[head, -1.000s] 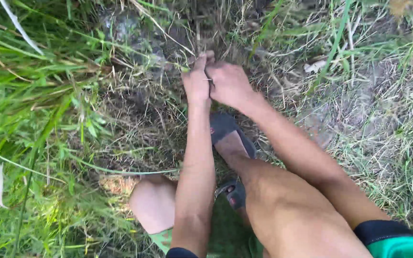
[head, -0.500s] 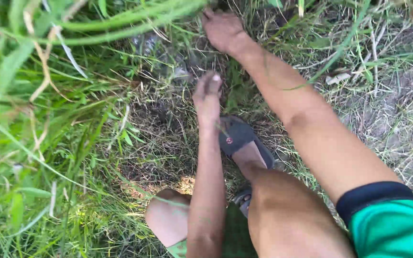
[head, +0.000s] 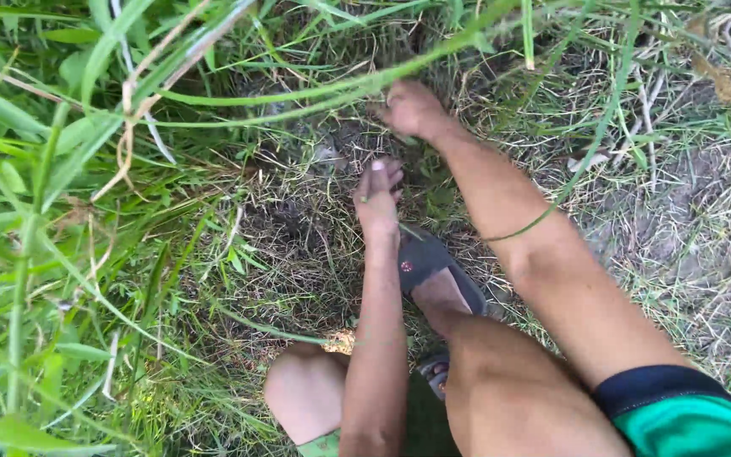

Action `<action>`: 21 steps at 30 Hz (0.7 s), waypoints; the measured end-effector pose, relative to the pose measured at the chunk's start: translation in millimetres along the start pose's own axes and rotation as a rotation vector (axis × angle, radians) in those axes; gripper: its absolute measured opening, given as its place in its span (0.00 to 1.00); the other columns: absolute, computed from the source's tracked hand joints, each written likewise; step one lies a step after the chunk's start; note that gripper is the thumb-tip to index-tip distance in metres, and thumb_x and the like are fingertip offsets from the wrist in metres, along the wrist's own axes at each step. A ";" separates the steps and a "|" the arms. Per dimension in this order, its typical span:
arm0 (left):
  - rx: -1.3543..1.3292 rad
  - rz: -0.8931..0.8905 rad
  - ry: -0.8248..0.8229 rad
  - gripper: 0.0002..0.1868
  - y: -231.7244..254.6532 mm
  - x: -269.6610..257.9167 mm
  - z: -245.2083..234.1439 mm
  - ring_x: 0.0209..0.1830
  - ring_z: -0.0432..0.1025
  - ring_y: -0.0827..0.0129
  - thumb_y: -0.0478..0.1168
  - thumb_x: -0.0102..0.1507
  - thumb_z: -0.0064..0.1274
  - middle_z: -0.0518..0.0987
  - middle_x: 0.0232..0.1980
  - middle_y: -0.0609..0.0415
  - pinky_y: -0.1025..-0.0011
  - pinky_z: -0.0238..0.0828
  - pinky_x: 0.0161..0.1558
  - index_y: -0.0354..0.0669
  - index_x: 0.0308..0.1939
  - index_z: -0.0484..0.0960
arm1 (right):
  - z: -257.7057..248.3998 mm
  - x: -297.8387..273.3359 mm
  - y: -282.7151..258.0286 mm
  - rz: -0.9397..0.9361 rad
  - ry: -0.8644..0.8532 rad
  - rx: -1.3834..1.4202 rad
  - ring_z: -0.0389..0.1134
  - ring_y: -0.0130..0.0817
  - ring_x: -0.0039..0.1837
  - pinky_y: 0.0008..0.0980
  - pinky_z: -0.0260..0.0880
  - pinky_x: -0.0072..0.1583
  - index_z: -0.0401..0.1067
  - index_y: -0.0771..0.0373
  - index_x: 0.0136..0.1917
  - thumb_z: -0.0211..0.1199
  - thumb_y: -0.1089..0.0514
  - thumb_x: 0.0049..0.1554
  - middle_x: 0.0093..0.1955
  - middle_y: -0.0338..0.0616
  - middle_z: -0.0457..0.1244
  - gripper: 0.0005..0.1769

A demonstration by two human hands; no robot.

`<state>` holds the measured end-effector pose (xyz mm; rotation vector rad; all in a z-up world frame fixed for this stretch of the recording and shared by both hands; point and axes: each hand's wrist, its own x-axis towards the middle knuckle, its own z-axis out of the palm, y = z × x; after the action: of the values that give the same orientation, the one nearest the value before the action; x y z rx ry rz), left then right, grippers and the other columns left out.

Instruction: Pulling weeds and grass from the ground by hand

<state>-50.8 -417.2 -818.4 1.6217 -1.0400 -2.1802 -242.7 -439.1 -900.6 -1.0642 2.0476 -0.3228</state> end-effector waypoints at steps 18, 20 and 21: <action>-0.580 0.216 0.009 0.15 -0.2 -14.4 -11.0 0.43 0.75 0.65 0.36 0.73 0.41 0.81 0.47 0.47 0.69 0.74 0.45 0.30 0.57 0.79 | -20.3 -208.4 -91.1 -0.509 0.391 0.219 0.67 0.62 0.49 0.53 0.70 0.57 0.70 0.68 0.41 0.60 0.65 0.44 0.41 0.58 0.65 0.09; -0.343 0.411 0.028 0.15 6.1 -21.7 -30.3 0.47 0.76 0.66 0.33 0.72 0.40 0.82 0.51 0.47 0.69 0.74 0.50 0.29 0.57 0.80 | -7.6 -206.1 -96.2 -0.508 0.296 0.264 0.66 0.62 0.51 0.53 0.68 0.58 0.69 0.70 0.45 0.59 0.66 0.45 0.43 0.60 0.64 0.12; -0.092 0.578 0.048 0.16 6.7 -29.5 -43.0 0.51 0.76 0.66 0.30 0.71 0.40 0.82 0.55 0.47 0.70 0.73 0.55 0.28 0.57 0.80 | 1.3 -208.0 -100.1 -0.488 0.197 0.312 0.65 0.62 0.53 0.54 0.67 0.58 0.69 0.72 0.49 0.58 0.66 0.46 0.45 0.62 0.64 0.15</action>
<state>-2.7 -422.6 -797.8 1.1398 -1.1909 -1.7620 -114.1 -338.7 -737.4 -1.3620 1.7968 -0.9954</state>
